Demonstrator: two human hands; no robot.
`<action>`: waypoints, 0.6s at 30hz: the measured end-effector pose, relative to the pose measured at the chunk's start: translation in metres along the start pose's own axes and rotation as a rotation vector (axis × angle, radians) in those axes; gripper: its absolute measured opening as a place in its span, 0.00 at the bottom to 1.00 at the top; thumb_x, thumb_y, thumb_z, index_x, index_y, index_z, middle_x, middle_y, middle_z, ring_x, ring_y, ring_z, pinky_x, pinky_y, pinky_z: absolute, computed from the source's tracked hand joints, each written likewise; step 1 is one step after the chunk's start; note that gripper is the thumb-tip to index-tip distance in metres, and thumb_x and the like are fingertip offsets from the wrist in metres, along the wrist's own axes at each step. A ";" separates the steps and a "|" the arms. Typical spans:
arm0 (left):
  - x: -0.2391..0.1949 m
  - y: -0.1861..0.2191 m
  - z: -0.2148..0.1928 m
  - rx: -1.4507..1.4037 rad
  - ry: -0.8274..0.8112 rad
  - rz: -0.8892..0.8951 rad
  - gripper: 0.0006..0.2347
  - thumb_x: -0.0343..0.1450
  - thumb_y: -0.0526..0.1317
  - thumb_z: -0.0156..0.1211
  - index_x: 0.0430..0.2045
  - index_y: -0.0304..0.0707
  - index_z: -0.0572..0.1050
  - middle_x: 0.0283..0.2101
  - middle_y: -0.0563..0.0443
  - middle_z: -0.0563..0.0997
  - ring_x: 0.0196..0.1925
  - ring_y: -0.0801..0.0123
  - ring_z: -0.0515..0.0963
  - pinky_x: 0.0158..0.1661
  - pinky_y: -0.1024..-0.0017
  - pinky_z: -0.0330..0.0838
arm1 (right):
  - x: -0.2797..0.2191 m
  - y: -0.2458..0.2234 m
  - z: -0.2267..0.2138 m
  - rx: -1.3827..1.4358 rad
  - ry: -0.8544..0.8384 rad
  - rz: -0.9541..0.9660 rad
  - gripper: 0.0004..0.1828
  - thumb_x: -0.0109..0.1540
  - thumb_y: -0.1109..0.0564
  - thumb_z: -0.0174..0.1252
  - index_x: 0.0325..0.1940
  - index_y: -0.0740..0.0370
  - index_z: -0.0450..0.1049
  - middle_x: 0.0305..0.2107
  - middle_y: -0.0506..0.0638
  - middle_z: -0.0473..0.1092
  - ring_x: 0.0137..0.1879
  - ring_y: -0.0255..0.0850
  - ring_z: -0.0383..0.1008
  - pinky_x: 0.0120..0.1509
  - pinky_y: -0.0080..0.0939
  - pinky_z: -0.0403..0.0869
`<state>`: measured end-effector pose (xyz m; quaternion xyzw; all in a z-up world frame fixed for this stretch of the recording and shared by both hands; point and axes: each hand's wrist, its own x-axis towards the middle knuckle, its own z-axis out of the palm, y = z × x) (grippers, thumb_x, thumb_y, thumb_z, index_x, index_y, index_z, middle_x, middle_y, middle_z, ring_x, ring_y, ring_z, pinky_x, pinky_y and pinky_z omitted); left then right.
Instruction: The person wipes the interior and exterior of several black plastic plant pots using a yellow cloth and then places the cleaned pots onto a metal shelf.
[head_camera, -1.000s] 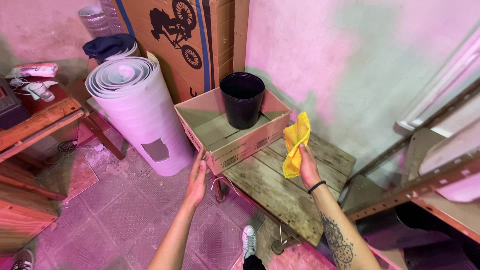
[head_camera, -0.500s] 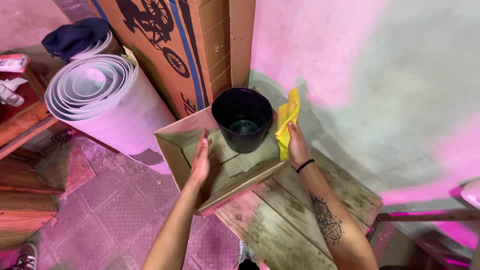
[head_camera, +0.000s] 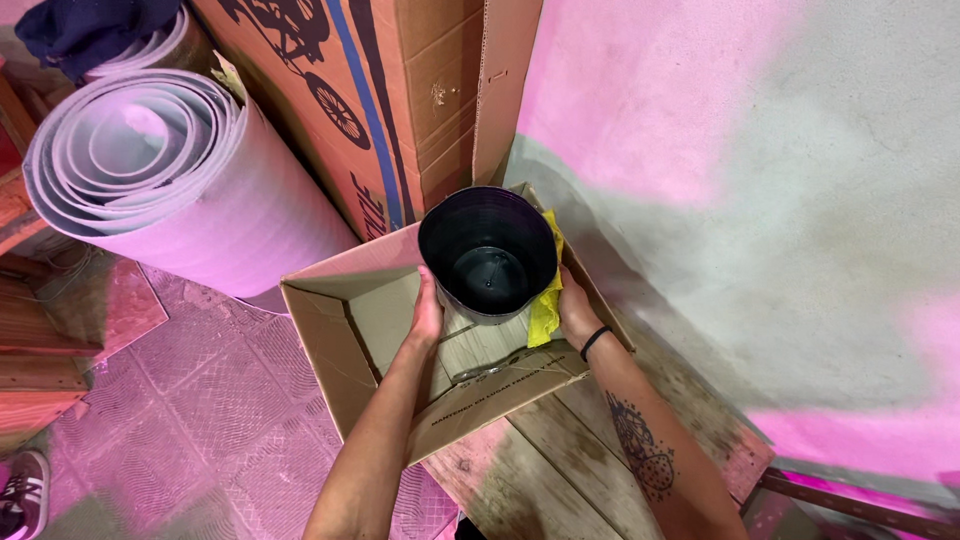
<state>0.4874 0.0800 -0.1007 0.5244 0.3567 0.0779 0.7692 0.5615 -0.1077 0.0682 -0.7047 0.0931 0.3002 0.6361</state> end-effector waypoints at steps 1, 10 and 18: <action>-0.007 0.008 0.003 -0.001 -0.005 -0.013 0.47 0.85 0.79 0.27 0.96 0.45 0.45 0.97 0.38 0.45 0.97 0.35 0.42 0.86 0.24 0.45 | 0.000 -0.001 0.001 0.018 0.004 -0.003 0.40 0.87 0.40 0.40 0.99 0.64 0.48 0.95 0.71 0.40 0.99 0.70 0.38 1.02 0.73 0.42; -0.068 0.049 -0.019 0.085 -0.091 0.163 0.45 0.86 0.77 0.27 0.95 0.46 0.50 0.95 0.32 0.52 0.93 0.24 0.51 0.82 0.26 0.62 | -0.011 0.032 -0.037 0.026 -0.145 -0.255 0.44 0.85 0.34 0.47 0.99 0.62 0.52 0.95 0.66 0.45 0.98 0.67 0.44 1.00 0.69 0.46; -0.185 0.076 -0.040 0.322 -0.256 0.522 0.41 0.81 0.44 0.70 0.94 0.50 0.56 0.93 0.35 0.61 0.85 0.42 0.71 0.74 0.50 0.78 | -0.099 0.046 -0.082 -0.163 -0.088 -0.729 0.38 0.87 0.41 0.43 0.99 0.61 0.54 0.89 0.67 0.57 0.93 0.61 0.57 0.97 0.70 0.56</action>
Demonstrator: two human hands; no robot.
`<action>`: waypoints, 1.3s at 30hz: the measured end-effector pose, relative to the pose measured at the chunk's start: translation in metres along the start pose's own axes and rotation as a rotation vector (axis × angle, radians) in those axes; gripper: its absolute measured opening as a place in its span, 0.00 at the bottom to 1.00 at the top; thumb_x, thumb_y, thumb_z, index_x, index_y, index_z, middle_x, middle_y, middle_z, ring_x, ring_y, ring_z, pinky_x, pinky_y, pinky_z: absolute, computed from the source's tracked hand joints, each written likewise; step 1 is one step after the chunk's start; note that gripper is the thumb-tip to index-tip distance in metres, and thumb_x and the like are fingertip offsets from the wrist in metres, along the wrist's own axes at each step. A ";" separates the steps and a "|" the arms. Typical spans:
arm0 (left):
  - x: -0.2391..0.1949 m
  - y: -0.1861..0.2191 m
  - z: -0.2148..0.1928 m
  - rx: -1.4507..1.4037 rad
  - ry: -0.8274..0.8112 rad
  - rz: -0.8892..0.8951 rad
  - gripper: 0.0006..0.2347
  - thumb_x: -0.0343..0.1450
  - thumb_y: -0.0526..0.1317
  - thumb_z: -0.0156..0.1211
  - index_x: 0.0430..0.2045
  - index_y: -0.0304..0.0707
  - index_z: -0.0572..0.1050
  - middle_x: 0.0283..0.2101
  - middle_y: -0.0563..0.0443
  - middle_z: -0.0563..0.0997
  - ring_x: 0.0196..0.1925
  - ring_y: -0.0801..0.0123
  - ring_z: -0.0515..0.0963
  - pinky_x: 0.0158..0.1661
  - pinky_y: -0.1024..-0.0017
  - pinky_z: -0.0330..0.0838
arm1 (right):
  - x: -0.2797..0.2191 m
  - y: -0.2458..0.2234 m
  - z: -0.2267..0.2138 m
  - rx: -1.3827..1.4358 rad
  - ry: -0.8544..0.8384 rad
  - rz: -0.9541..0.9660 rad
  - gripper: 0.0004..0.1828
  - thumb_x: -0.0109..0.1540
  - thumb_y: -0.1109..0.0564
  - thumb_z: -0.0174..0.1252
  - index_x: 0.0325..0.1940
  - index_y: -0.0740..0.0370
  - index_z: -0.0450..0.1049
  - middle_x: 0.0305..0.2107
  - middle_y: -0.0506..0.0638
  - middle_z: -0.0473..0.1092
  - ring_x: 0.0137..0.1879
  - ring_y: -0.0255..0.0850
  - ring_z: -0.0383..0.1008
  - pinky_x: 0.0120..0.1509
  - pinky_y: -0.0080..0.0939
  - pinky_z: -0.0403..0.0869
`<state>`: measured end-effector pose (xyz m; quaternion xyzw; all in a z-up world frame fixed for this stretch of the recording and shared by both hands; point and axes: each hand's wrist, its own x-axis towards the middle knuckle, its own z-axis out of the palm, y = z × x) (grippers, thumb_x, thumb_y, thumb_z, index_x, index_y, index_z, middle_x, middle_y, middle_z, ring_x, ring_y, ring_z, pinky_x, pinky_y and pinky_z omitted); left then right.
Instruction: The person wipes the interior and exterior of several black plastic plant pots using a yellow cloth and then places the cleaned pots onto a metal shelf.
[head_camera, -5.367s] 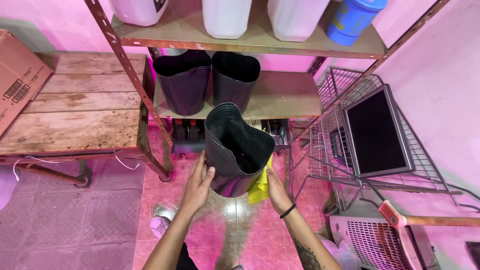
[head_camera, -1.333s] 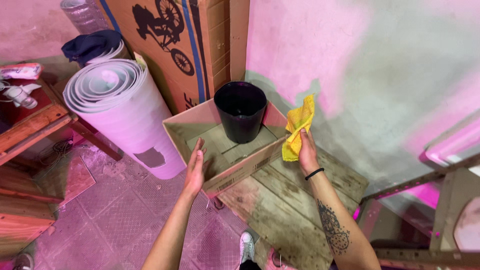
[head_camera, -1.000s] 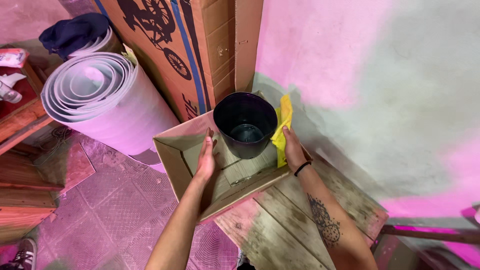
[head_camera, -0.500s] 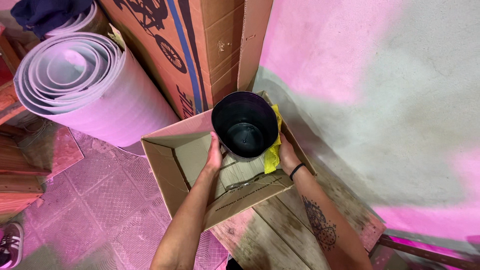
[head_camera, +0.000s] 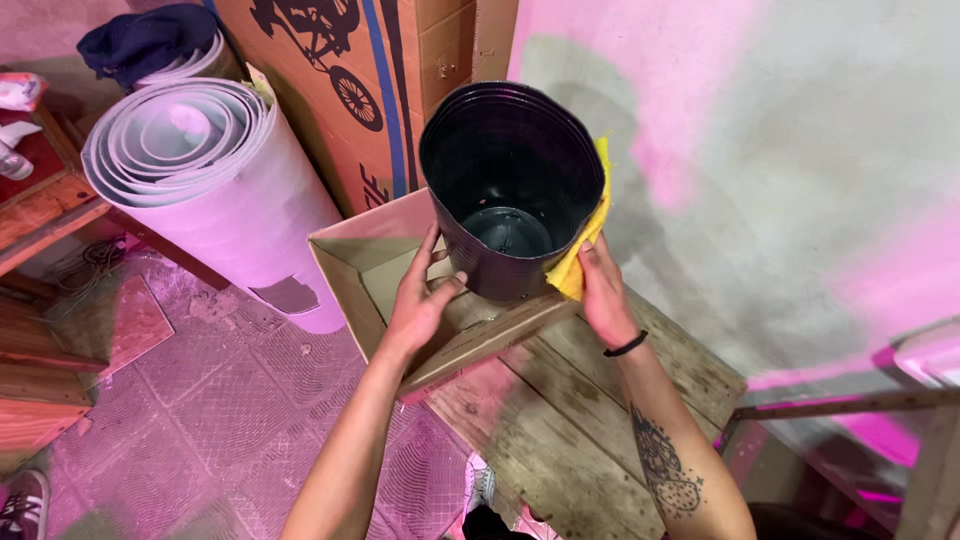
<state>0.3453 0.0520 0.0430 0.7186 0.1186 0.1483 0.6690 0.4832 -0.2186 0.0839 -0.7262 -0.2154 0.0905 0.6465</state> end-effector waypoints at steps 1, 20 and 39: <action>-0.018 0.017 0.005 0.073 -0.004 0.069 0.46 0.77 0.40 0.77 0.95 0.47 0.55 0.92 0.35 0.63 0.80 0.44 0.75 0.72 0.54 0.80 | -0.019 -0.011 -0.007 -0.084 0.024 -0.079 0.37 0.87 0.43 0.42 0.99 0.60 0.54 0.89 0.69 0.59 0.93 0.61 0.58 0.96 0.72 0.55; -0.300 -0.108 0.161 0.078 -0.202 -0.230 0.30 0.89 0.56 0.55 0.89 0.47 0.68 0.76 0.28 0.77 0.82 0.30 0.76 0.79 0.42 0.69 | -0.404 0.017 -0.055 -0.509 0.087 0.217 0.50 0.80 0.40 0.57 1.03 0.51 0.43 0.94 0.75 0.39 0.93 0.83 0.41 0.93 0.86 0.45; -0.360 -0.140 0.223 0.599 -0.412 0.516 0.49 0.81 0.83 0.27 0.94 0.53 0.46 0.97 0.40 0.49 0.98 0.35 0.47 0.90 0.29 0.42 | -0.454 0.140 -0.074 -1.009 -0.231 -0.087 0.39 0.83 0.39 0.50 0.99 0.44 0.53 0.97 0.53 0.40 1.00 0.72 0.25 0.96 0.87 0.42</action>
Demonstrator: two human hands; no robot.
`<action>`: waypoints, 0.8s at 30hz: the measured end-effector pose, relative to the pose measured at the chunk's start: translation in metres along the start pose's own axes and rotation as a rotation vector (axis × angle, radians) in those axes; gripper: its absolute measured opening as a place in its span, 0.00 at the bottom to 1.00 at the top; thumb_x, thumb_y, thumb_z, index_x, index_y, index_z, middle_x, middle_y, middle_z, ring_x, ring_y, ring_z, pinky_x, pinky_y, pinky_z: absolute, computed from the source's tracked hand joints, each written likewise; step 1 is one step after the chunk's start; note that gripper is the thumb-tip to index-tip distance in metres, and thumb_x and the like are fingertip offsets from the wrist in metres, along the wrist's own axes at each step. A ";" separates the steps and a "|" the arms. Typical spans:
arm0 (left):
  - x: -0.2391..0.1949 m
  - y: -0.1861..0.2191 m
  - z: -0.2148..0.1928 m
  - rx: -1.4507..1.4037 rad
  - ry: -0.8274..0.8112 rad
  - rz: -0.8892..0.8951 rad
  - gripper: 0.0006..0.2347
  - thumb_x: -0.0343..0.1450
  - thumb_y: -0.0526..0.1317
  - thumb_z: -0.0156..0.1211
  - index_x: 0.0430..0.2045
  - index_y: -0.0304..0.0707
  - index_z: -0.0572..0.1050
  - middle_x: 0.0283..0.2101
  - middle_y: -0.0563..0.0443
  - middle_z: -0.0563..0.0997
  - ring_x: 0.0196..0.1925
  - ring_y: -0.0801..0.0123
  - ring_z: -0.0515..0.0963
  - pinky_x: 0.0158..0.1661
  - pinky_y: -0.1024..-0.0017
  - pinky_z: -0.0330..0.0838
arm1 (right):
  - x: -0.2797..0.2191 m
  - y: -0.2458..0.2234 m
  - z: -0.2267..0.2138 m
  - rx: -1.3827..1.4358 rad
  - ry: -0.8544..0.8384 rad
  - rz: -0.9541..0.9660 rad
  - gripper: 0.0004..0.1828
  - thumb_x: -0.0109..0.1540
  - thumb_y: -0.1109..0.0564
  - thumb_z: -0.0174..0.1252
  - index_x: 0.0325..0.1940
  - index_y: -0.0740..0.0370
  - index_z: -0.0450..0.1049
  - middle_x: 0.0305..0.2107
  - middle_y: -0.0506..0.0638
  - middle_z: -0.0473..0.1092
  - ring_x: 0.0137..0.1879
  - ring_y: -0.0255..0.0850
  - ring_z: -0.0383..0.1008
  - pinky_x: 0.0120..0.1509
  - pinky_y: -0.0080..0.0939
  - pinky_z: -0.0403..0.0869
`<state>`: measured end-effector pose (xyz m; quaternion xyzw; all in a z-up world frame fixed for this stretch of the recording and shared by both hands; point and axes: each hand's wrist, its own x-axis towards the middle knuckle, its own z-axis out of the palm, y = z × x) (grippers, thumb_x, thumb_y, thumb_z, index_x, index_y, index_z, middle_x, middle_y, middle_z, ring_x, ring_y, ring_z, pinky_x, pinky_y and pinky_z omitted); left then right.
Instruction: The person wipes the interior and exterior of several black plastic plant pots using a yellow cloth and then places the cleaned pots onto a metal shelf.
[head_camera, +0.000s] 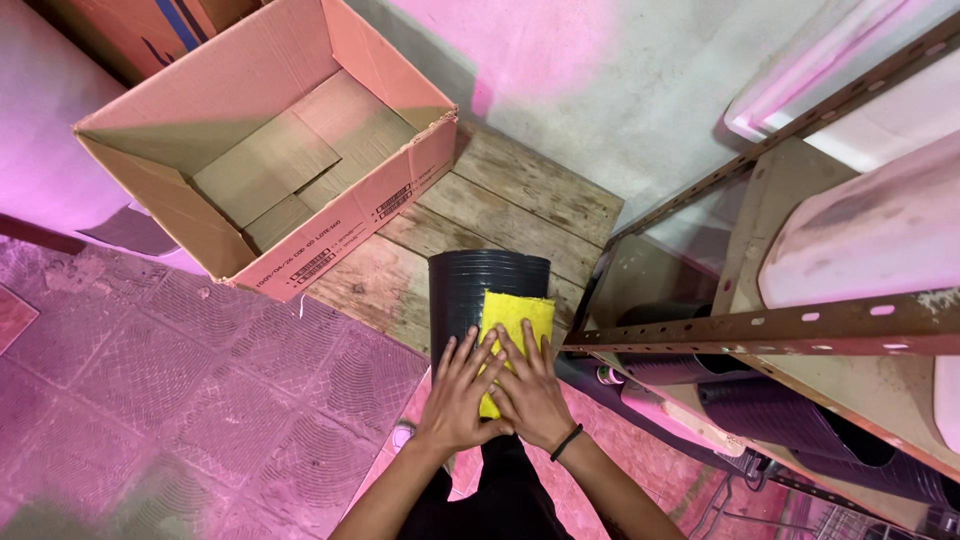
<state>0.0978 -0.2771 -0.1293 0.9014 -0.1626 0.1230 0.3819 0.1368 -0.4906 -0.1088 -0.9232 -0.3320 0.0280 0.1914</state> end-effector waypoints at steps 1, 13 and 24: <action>-0.003 0.003 0.001 0.085 -0.153 0.069 0.53 0.76 0.85 0.34 0.94 0.50 0.51 0.97 0.40 0.52 0.98 0.31 0.48 0.89 0.28 0.42 | -0.002 -0.004 -0.003 0.028 -0.025 -0.072 0.38 0.83 0.40 0.54 0.96 0.53 0.61 0.95 0.54 0.48 0.99 0.72 0.28 0.94 0.91 0.45; -0.001 -0.027 -0.019 0.153 -0.207 -0.017 0.59 0.70 0.89 0.43 0.92 0.46 0.56 0.96 0.34 0.50 0.97 0.33 0.46 0.87 0.25 0.37 | 0.077 0.070 0.024 0.385 -0.154 0.308 0.47 0.81 0.24 0.31 1.01 0.38 0.38 0.98 0.51 0.24 1.00 0.66 0.18 0.99 0.73 0.36; -0.055 -0.085 -0.030 0.098 -0.085 -0.193 0.63 0.62 0.87 0.64 0.90 0.47 0.60 0.94 0.39 0.59 0.96 0.36 0.52 0.81 0.12 0.31 | 0.099 0.054 0.045 0.250 -0.236 0.152 0.39 0.84 0.33 0.47 1.00 0.34 0.53 0.97 0.55 0.38 0.96 0.81 0.32 0.93 0.84 0.54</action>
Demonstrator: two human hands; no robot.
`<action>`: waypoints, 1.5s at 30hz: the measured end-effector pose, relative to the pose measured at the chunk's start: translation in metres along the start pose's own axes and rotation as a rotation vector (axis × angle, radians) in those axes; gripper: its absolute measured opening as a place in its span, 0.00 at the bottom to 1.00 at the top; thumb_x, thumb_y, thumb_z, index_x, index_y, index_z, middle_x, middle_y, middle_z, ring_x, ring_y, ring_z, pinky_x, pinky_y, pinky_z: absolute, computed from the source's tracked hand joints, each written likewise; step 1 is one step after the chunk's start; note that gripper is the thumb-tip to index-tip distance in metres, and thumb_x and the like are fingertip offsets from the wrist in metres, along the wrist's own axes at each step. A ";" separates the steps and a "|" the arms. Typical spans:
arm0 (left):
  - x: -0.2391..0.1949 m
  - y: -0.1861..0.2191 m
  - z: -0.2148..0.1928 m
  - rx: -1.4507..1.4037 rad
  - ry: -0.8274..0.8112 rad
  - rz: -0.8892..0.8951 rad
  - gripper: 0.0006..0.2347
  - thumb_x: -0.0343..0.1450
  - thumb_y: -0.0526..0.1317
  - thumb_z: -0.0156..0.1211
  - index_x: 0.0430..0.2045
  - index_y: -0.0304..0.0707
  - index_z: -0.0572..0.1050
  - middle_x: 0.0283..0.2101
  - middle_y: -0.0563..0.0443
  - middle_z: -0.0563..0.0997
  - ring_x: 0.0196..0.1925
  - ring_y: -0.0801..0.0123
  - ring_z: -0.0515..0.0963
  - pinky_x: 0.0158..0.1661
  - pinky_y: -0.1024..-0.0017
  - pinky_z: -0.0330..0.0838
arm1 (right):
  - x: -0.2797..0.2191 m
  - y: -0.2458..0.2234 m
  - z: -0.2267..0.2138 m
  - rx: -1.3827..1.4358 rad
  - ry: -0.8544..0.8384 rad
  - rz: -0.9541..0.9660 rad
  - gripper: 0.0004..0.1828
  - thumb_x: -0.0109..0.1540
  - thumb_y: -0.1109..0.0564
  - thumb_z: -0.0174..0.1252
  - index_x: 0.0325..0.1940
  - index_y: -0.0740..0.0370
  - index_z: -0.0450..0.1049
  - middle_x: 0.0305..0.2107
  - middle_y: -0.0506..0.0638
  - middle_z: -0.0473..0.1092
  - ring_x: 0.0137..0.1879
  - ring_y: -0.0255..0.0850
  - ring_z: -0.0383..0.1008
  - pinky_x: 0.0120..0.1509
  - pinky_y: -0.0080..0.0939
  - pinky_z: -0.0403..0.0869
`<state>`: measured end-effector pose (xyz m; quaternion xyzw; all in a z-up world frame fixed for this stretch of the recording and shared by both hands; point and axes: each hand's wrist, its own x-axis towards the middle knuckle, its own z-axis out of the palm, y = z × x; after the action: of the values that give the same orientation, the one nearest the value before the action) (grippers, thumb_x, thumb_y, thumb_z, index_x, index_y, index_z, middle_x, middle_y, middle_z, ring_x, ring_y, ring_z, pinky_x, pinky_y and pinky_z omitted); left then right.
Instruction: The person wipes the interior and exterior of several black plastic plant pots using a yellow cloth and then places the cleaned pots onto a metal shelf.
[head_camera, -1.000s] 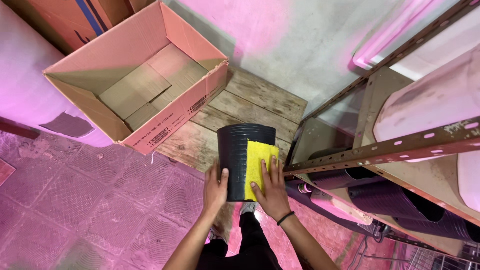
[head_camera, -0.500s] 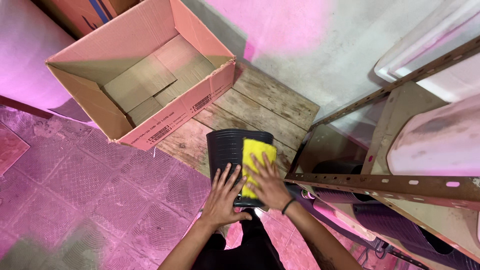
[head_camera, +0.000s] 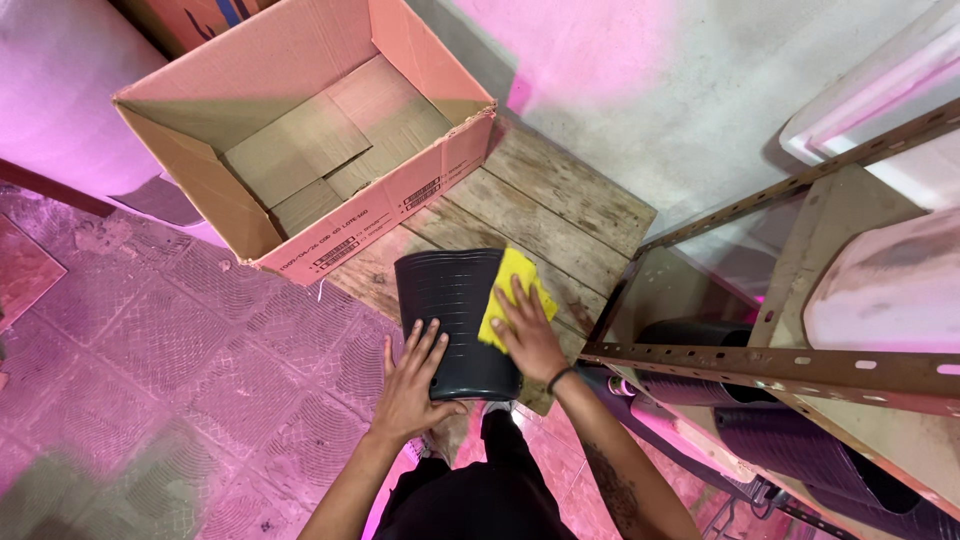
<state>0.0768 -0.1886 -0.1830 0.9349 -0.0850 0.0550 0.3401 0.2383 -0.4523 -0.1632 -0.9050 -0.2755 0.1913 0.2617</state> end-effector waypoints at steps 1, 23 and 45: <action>-0.004 -0.002 -0.004 0.008 -0.021 -0.027 0.61 0.64 0.86 0.65 0.91 0.49 0.59 0.95 0.40 0.58 0.96 0.38 0.51 0.81 0.12 0.31 | 0.017 0.010 0.003 0.155 0.004 0.153 0.41 0.85 0.31 0.43 1.03 0.33 0.46 0.97 0.56 0.34 0.96 0.82 0.32 0.96 0.83 0.48; 0.029 0.035 0.007 0.066 -0.142 0.111 0.52 0.79 0.80 0.10 0.93 0.35 0.31 0.97 0.34 0.34 0.99 0.49 0.40 0.90 0.33 0.20 | -0.105 -0.071 -0.070 0.394 0.199 0.280 0.52 0.77 0.23 0.39 1.00 0.41 0.37 0.98 0.51 0.24 1.02 0.55 0.25 0.97 0.71 0.51; 0.061 0.057 0.032 -0.127 0.024 0.092 0.56 0.74 0.85 0.46 0.91 0.40 0.60 0.94 0.31 0.58 0.95 0.28 0.51 0.85 0.28 0.45 | -0.034 0.036 -0.015 0.164 0.114 0.046 0.40 0.84 0.30 0.41 1.00 0.41 0.56 0.97 0.56 0.36 0.96 0.78 0.23 0.94 0.86 0.44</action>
<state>0.1265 -0.2590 -0.1617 0.9059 -0.1272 0.0765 0.3967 0.2338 -0.5041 -0.1650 -0.8961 -0.2228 0.1674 0.3454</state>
